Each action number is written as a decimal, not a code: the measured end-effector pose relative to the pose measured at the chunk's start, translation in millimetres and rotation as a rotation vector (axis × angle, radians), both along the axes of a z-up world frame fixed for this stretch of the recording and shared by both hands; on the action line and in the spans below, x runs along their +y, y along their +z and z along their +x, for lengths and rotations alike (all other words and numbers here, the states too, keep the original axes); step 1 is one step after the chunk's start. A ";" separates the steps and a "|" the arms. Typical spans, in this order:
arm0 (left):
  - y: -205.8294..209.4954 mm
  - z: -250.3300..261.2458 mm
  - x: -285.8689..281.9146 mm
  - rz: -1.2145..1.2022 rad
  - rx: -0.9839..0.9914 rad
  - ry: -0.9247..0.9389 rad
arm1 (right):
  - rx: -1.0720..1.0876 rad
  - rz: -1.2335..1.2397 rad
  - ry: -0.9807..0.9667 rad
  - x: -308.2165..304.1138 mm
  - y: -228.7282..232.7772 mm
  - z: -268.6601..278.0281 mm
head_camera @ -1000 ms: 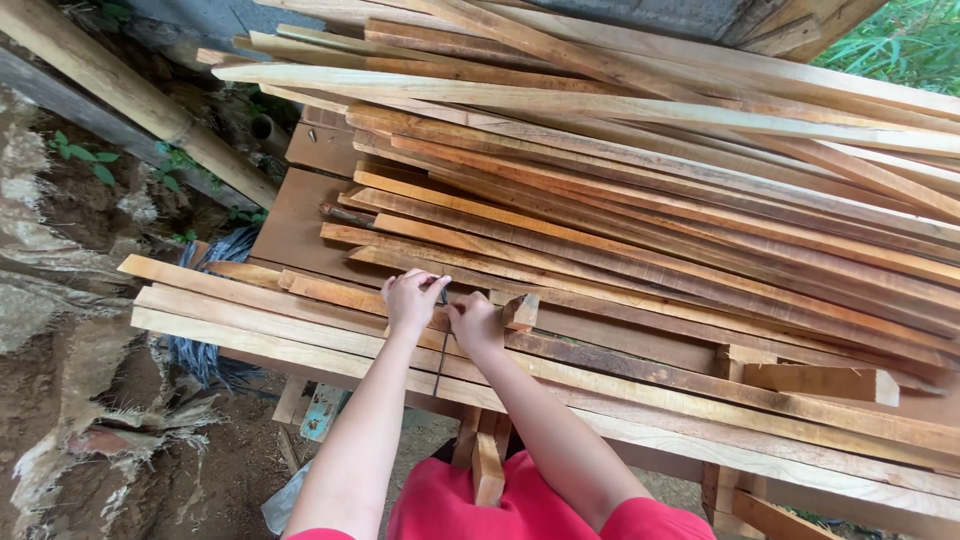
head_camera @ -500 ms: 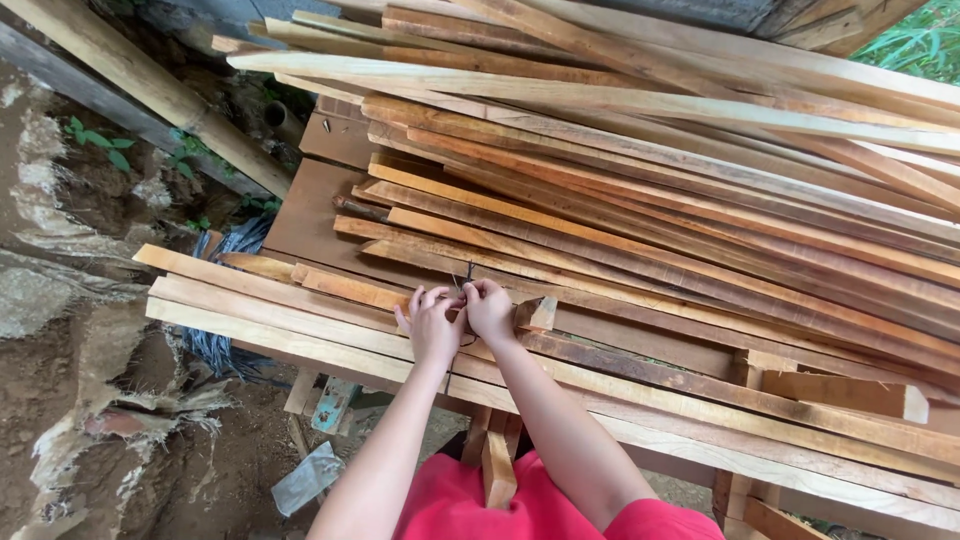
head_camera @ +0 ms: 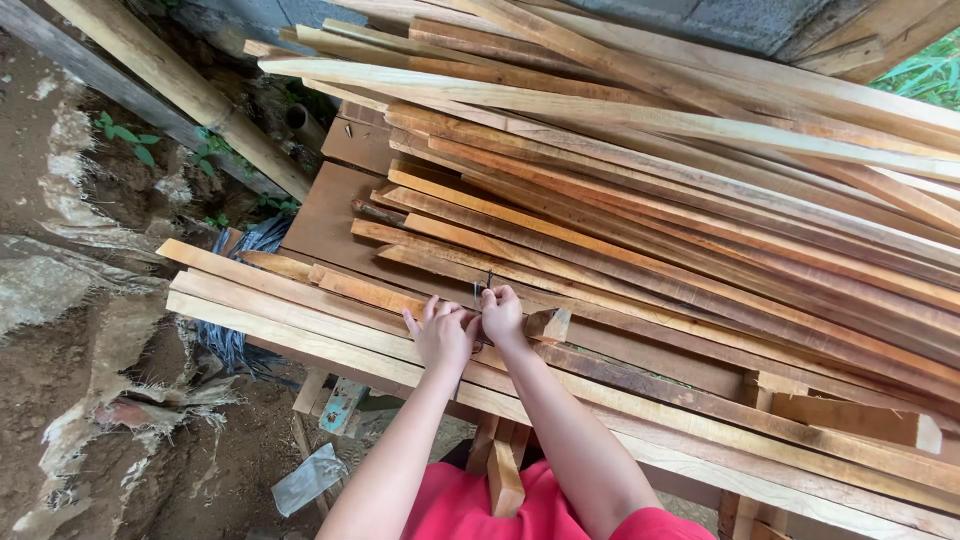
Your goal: Bundling a set of wooden slats together using plastic ties.
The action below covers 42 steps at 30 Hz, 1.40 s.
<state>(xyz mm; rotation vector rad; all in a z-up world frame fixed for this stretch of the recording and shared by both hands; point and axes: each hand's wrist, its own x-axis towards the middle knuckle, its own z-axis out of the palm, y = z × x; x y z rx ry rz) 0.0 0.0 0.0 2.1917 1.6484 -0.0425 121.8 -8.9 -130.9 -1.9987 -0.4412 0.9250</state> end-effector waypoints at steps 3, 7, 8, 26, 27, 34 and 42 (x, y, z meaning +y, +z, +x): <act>-6.4 -2.0 0.1 0.001 -0.019 -0.009 | 0.039 0.086 0.035 -6.5 27.0 -1.5; 0.6 -6.6 -6.6 0.042 -0.061 -0.063 | 0.037 0.262 0.068 -33.5 101.7 -0.5; 8.3 -10.2 -12.3 0.084 -0.105 -0.113 | -0.169 0.279 0.268 -44.5 109.3 1.0; 26.5 -34.3 -74.0 -0.021 -0.067 -0.160 | -0.799 -0.206 1.102 -131.2 174.6 -5.7; 25.9 -32.7 -73.5 -0.023 -0.061 -0.156 | -0.783 -0.236 1.112 -129.7 174.4 -5.7; 31.0 -31.3 -79.5 -0.026 -0.077 -0.129 | -0.847 -0.181 1.102 -135.7 164.6 -7.4; 49.6 -37.7 -73.7 -0.051 -0.123 -0.146 | -0.884 -0.152 1.086 -124.3 175.1 -3.0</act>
